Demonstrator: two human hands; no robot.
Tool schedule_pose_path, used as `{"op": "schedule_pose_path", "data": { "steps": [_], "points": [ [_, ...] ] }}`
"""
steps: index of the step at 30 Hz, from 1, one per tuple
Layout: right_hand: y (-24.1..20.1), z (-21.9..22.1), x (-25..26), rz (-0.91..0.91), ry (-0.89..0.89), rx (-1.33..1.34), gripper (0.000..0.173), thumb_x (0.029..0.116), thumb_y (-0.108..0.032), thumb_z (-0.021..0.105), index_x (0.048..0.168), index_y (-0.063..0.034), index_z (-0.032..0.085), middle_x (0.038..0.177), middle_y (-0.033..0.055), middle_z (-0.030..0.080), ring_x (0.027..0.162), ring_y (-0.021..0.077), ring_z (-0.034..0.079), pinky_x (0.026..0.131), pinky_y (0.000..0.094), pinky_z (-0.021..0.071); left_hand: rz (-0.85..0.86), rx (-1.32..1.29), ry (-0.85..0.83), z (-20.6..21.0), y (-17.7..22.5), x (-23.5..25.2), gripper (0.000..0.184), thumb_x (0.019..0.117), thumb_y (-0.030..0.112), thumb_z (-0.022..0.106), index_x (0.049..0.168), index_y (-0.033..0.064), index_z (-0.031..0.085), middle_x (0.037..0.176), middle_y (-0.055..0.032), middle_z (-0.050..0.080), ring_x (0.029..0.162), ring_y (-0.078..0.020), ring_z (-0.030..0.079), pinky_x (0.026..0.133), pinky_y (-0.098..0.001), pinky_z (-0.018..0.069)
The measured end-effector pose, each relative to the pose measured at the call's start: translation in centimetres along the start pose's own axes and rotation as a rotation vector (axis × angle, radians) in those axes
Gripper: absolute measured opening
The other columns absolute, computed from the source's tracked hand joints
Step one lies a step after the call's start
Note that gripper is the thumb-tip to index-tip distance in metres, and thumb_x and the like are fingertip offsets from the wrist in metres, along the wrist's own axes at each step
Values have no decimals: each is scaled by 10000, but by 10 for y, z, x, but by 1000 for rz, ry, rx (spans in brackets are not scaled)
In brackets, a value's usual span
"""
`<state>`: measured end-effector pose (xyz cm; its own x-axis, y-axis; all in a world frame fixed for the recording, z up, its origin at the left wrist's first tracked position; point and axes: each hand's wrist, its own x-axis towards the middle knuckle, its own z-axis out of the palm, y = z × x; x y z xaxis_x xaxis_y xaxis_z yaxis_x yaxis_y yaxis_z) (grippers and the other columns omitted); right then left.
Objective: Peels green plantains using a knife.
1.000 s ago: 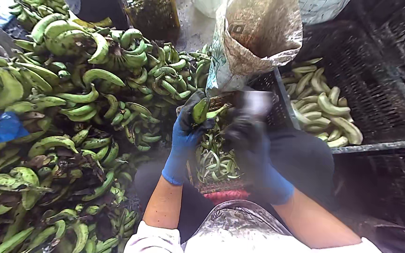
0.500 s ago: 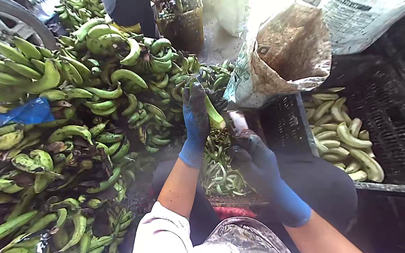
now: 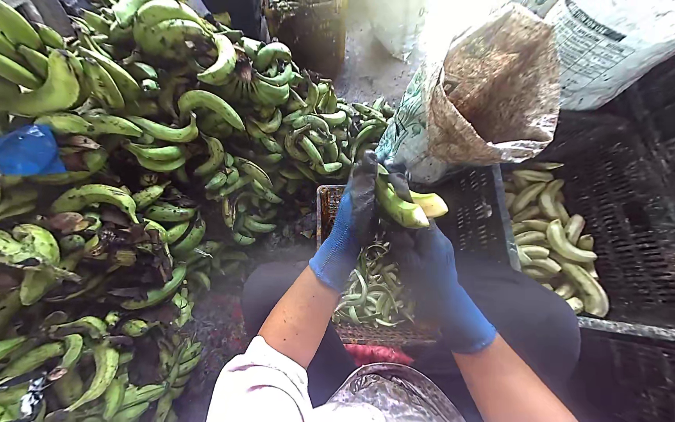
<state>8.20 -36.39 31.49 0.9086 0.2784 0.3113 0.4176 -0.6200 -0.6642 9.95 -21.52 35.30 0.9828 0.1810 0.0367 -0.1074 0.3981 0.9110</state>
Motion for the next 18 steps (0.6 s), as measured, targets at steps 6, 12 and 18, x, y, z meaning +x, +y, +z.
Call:
{"op": "schedule_pose_path", "data": {
  "steps": [6,12,18],
  "points": [
    [3,0,7,-113,2,22,466,1008,-440,505,1142,-35,693,924,115,734,849,242,718,738,489,585,122,-37,32,3,2,2,443,1103,418,287,1285,179,612,1037,-16,673,879,-100,647,760,-309,573],
    [14,-1,19,-13,-92,63,445,1023,-455,499,1158,-77,691,935,91,723,869,225,710,770,508,582,51,-65,-38,9,-4,-1,388,1038,420,486,1358,208,545,1060,-34,685,884,-116,661,730,-314,574],
    [-6,-27,19,319,-198,383,369,950,-163,696,1263,18,622,1034,105,707,823,117,685,795,343,605,-2,-159,-107,9,-16,12,451,915,38,632,1333,138,495,1036,-74,670,833,-140,660,713,-322,577]
  ]
}}
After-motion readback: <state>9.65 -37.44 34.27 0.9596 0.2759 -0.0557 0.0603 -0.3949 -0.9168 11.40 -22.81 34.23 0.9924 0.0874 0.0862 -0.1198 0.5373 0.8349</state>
